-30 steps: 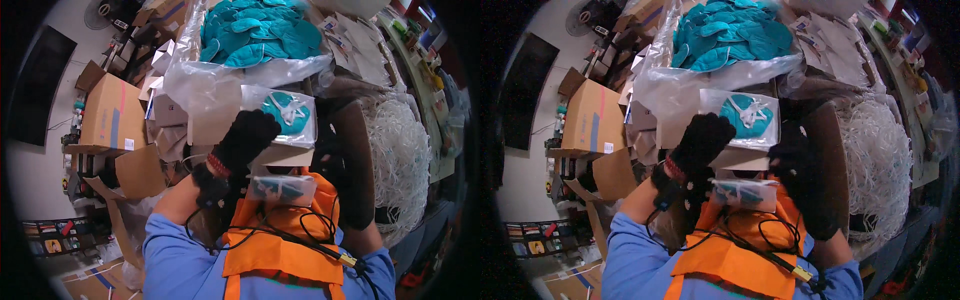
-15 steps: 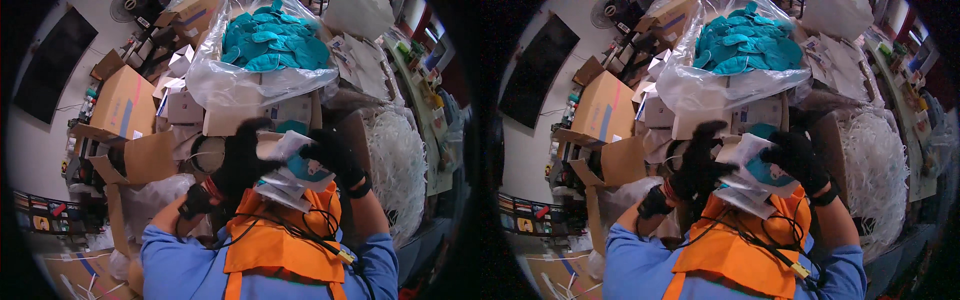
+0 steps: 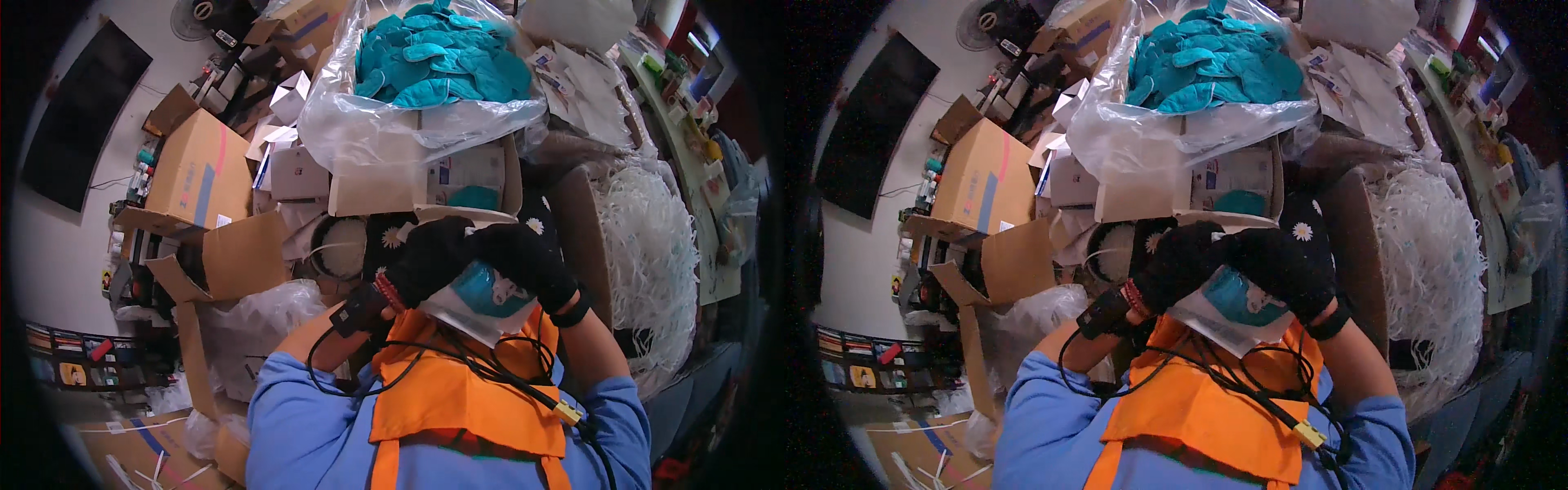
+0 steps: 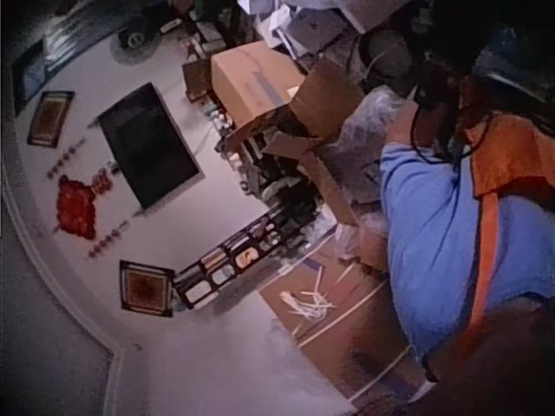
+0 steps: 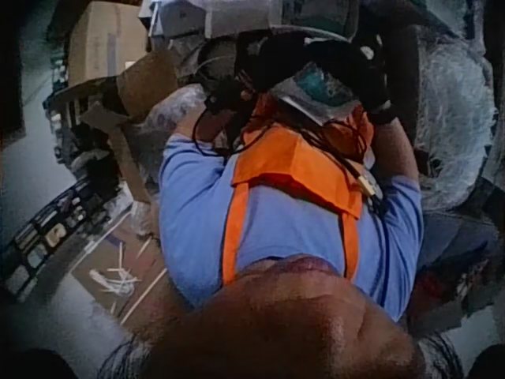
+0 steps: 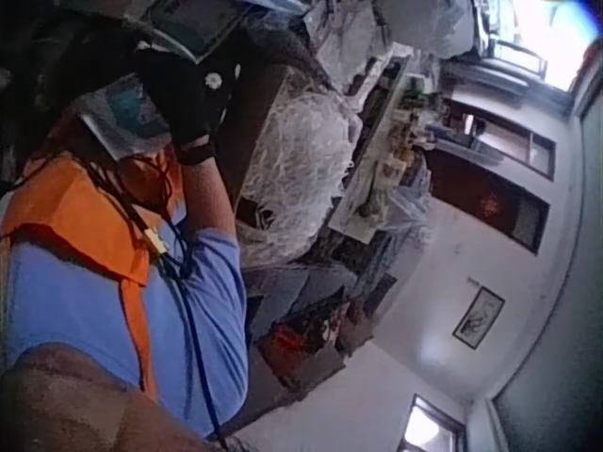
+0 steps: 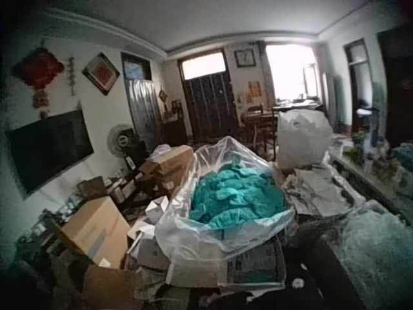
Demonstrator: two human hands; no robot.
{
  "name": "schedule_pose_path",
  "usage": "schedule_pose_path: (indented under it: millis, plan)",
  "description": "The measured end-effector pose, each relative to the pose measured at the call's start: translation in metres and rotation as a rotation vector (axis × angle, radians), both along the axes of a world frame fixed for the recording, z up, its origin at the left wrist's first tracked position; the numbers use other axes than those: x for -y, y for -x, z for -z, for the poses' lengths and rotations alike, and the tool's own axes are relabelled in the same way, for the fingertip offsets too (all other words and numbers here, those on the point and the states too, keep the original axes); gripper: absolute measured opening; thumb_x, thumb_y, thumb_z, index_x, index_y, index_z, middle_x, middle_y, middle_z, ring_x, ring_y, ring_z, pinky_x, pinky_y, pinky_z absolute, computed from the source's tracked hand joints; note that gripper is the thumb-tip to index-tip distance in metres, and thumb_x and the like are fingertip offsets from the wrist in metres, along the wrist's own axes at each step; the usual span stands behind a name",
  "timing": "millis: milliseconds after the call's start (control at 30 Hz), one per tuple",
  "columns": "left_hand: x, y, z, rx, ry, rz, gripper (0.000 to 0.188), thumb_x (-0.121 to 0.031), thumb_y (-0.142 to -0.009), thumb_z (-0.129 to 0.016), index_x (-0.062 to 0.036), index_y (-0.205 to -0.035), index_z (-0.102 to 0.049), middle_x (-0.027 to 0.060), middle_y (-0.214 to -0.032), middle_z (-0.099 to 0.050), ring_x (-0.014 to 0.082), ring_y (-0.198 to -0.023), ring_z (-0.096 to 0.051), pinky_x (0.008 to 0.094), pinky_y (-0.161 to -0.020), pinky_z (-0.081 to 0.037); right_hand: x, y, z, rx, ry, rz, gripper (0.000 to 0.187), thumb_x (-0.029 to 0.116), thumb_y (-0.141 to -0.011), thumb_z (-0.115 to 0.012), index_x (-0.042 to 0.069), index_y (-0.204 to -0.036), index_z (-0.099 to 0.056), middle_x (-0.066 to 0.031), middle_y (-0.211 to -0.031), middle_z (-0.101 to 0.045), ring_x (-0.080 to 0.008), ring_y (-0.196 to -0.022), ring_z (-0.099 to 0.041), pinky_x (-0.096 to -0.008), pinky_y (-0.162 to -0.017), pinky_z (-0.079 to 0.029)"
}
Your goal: Sort green masks from a large plastic bag into smaller individual clear plastic bags.
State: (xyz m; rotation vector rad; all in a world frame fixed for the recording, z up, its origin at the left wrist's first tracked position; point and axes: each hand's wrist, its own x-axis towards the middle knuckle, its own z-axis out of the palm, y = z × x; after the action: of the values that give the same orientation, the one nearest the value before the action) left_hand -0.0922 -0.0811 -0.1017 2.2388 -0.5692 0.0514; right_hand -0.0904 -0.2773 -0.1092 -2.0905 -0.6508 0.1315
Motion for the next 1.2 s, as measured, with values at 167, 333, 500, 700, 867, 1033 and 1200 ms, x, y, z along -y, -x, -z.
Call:
schedule_pose_path:
  millis: [167, 333, 500, 700, 867, 1033, 1200]
  plan:
    - [-0.004, -0.001, 0.025, 0.030, 0.095, 0.028, 0.021, -0.020, -0.086, -0.065, -0.0014, -0.096, -0.068, 0.0163, -0.084, -0.067, 0.0314, -0.077, -0.066, 0.0371, -0.072, -0.053, -0.016, 0.018, -0.032, 0.047, 0.200, 0.184, 0.019, 0.021, -0.088, -0.062, 0.004, -0.086, -0.071, -0.0131, -0.079, -0.069, -0.0297, -0.073, -0.065, -0.0360, -0.067, -0.051]
    - [-0.010, 0.009, 0.038, 0.322, -0.243, 0.148, 0.025, -0.013, -0.082, -0.064, -0.0049, -0.106, -0.067, 0.0150, -0.099, -0.066, 0.0308, -0.091, -0.064, 0.0374, -0.079, -0.052, -0.018, 0.026, -0.042, 0.378, 0.485, 0.083, 0.015, 0.019, -0.083, -0.060, 0.009, -0.077, -0.071, -0.0114, -0.068, -0.064, -0.0286, -0.063, -0.063, -0.0398, -0.058, -0.047]
    - [-0.002, 0.011, 0.039, 0.439, -0.162, 0.176, 0.022, -0.010, -0.082, -0.060, -0.0044, -0.104, -0.063, 0.0146, -0.087, -0.065, 0.0283, -0.081, -0.065, 0.0394, -0.072, -0.052, -0.022, 0.042, -0.019, 0.593, 0.355, -0.044, 0.011, 0.015, -0.076, -0.063, 0.008, -0.081, -0.069, -0.0103, -0.066, -0.063, -0.0262, -0.062, -0.064, -0.0391, -0.056, -0.048]
    - [0.001, 0.012, 0.066, 0.336, -0.258, 0.129, 0.029, -0.008, -0.082, -0.058, -0.0051, -0.111, -0.061, 0.0147, -0.081, -0.066, 0.0293, -0.075, -0.065, 0.0403, -0.069, -0.052, -0.030, 0.062, -0.033, 0.295, 0.554, -0.157, 0.013, 0.015, -0.079, -0.063, 0.007, -0.087, -0.069, -0.0103, -0.076, -0.064, -0.0265, -0.072, -0.065, -0.0380, -0.063, -0.050]
    - [0.005, 0.016, 0.088, 0.326, -0.266, 0.074, 0.032, -0.008, -0.083, -0.056, -0.0036, -0.114, -0.060, 0.0155, -0.081, -0.065, 0.0314, -0.077, -0.065, 0.0412, -0.071, -0.052, -0.023, 0.078, -0.056, 0.393, 0.383, -0.326, 0.015, 0.021, -0.083, -0.062, 0.009, -0.087, -0.069, -0.0099, -0.076, -0.065, -0.0273, -0.069, -0.064, -0.0373, -0.061, -0.049]
    - [-0.052, 0.006, 0.115, 0.378, -0.356, 0.040, 0.051, -0.009, -0.084, -0.056, -0.0022, -0.133, -0.047, 0.0251, -0.120, -0.053, 0.0324, -0.115, -0.051, 0.0390, -0.099, -0.041, -0.022, 0.117, -0.056, 0.338, 0.251, -0.518, 0.020, 0.023, -0.083, -0.063, 0.004, -0.087, -0.067, -0.0099, -0.075, -0.064, -0.0264, -0.068, -0.064, -0.0396, -0.054, -0.047]
    - [-0.073, 0.003, 0.080, -0.074, -0.142, 0.009, 0.059, -0.015, -0.085, -0.060, -0.0019, -0.140, -0.040, 0.0236, -0.138, -0.042, 0.0294, -0.130, -0.039, 0.0367, -0.108, -0.032, -0.009, 0.071, -0.040, 0.151, 0.263, -0.016, 0.017, 0.020, -0.080, -0.072, 0.007, -0.091, -0.073, -0.0121, -0.077, -0.068, -0.0251, -0.067, -0.066, -0.0340, -0.062, -0.052]
